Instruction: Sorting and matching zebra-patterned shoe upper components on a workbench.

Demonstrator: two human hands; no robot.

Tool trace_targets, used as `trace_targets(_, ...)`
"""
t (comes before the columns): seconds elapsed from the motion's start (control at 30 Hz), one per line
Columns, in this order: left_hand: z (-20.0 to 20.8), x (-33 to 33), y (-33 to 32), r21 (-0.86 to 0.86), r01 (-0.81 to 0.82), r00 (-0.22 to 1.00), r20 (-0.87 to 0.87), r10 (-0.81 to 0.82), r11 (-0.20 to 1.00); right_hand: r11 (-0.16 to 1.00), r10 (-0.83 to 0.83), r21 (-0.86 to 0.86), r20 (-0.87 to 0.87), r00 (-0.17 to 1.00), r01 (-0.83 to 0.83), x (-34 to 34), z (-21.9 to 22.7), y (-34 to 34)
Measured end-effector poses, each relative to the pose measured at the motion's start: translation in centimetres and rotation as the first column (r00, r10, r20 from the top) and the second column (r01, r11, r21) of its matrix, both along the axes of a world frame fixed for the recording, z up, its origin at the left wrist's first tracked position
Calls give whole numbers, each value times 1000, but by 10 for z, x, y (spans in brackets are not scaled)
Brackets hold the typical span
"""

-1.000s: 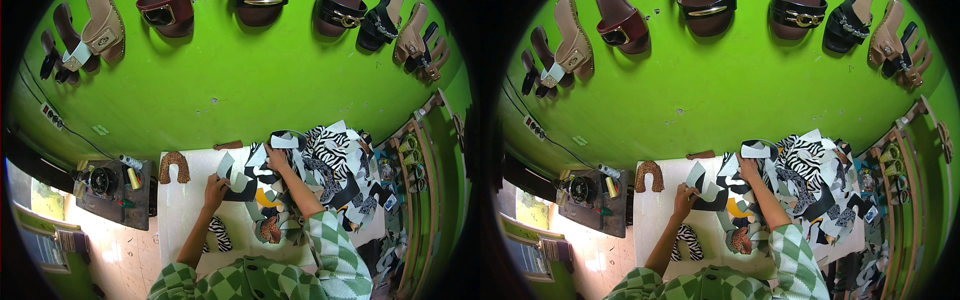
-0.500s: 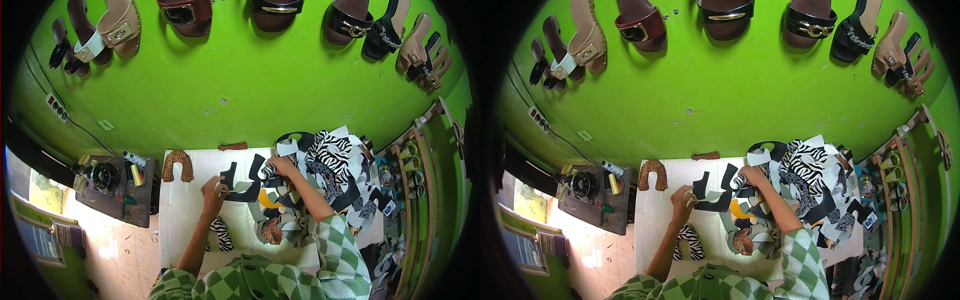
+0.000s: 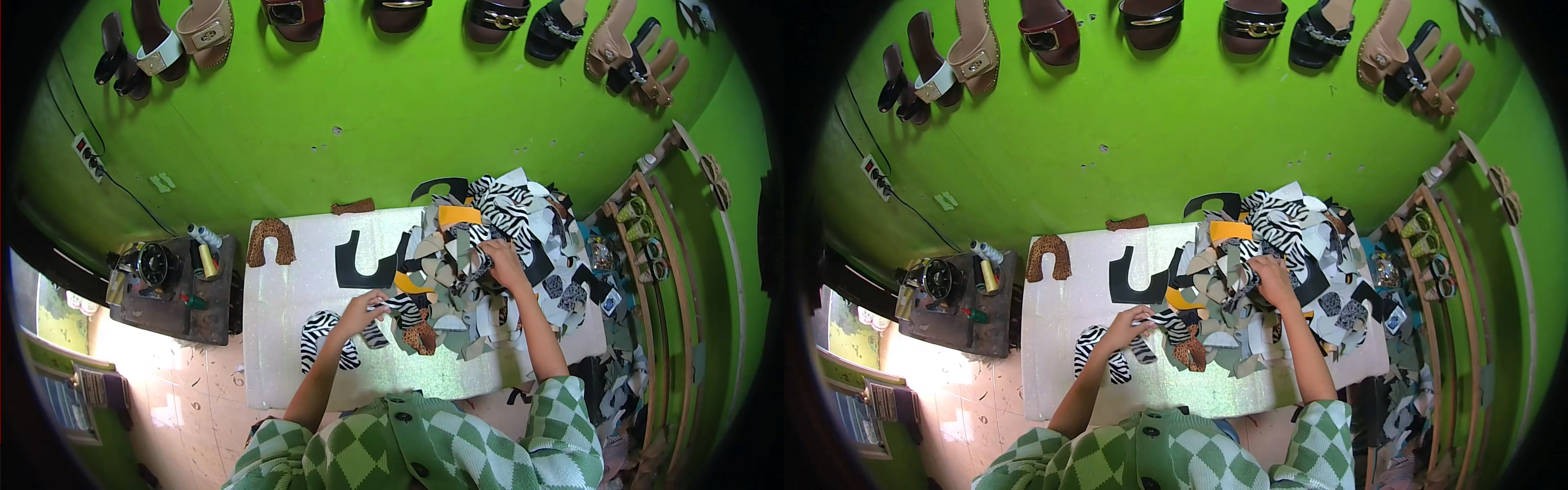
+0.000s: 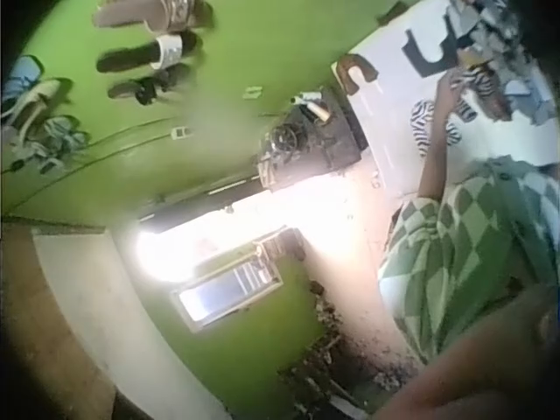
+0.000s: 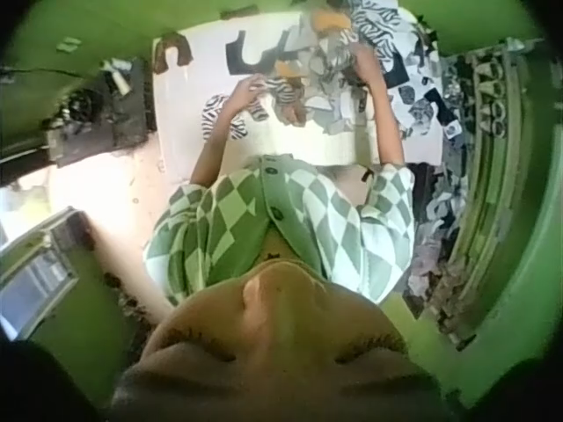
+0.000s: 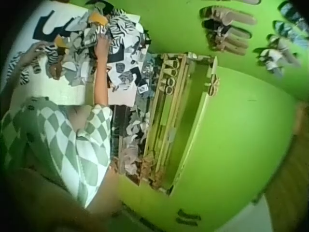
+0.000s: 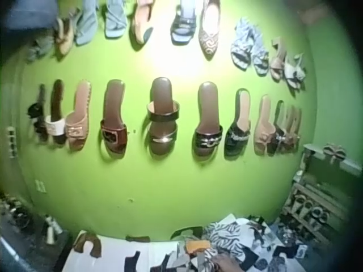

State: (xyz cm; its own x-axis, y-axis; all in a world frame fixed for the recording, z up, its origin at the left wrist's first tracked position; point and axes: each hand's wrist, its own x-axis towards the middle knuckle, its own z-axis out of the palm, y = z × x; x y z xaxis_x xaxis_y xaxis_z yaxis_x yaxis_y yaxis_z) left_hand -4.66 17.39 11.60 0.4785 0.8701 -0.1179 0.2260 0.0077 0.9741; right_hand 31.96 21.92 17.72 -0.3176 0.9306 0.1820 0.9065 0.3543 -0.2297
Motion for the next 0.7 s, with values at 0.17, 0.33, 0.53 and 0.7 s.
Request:
trace_targets(0.17,-49,10,-34,-220,143,989,8,-145,965,985,27,-154,-299,954,-76,-3,3,-41)
trace_targets(0.33,-49,11,-39,-360,257,955,238,-178,897,995,-52,-96,-435,899,11,-7,-4,-65)
trace_targets(0.53,-72,0,-44,-386,348,934,58,-354,854,952,-205,49,-628,751,301,-21,-5,-75)
trace_targets(0.7,-96,4,-68,152,266,854,-495,-160,952,935,-258,41,-605,754,353,-37,-18,-90)
